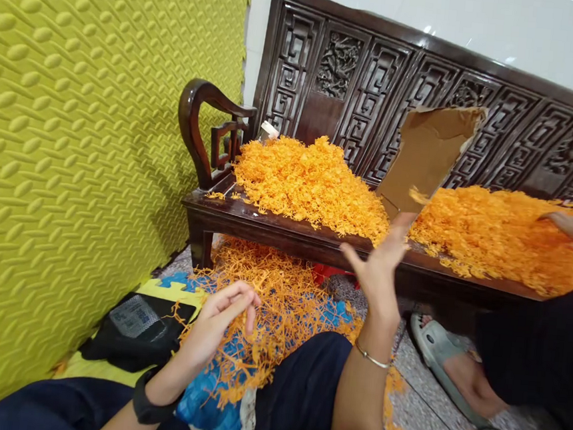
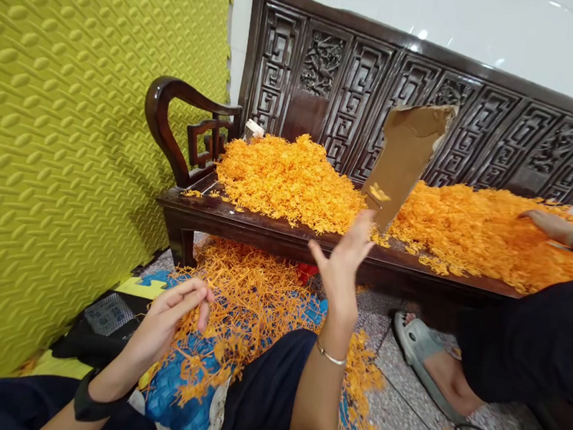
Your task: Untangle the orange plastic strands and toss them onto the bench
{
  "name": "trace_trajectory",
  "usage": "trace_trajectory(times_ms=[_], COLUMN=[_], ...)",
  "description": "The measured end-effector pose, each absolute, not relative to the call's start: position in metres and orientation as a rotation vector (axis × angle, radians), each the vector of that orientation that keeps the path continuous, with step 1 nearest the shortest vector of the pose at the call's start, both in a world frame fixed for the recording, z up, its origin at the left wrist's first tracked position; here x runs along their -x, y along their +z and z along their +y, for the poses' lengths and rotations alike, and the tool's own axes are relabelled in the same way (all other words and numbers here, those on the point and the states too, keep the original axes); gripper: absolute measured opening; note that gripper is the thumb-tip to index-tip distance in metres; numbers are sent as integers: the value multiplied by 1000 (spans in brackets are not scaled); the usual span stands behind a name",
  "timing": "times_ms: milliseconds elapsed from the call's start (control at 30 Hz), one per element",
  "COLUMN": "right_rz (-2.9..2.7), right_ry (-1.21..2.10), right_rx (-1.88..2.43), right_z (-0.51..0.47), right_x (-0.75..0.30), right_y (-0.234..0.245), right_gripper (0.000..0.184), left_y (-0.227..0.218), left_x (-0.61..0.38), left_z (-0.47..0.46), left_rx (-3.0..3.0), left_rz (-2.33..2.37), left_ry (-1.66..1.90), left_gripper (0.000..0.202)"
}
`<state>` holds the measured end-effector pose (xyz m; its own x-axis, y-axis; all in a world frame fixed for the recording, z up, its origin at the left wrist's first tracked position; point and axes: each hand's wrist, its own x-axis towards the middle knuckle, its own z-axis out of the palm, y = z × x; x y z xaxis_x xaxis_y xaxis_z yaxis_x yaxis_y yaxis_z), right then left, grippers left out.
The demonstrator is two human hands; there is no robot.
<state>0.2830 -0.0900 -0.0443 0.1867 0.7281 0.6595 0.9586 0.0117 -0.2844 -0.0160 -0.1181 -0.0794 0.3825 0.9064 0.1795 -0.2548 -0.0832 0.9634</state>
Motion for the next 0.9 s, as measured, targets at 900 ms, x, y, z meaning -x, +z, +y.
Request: trace_trajectory(times_ms=[900], right_rz=[-1765], right_ry=[785], right_rx=[837], right_z=[-100], right_x=[-130], right_y=[-57], right_gripper=[10], left_y=[-79], left_x=[28], left_z=[-104], left_rx=[-1193], left_rz=[765], left_ry=[1321], left_gripper=[46])
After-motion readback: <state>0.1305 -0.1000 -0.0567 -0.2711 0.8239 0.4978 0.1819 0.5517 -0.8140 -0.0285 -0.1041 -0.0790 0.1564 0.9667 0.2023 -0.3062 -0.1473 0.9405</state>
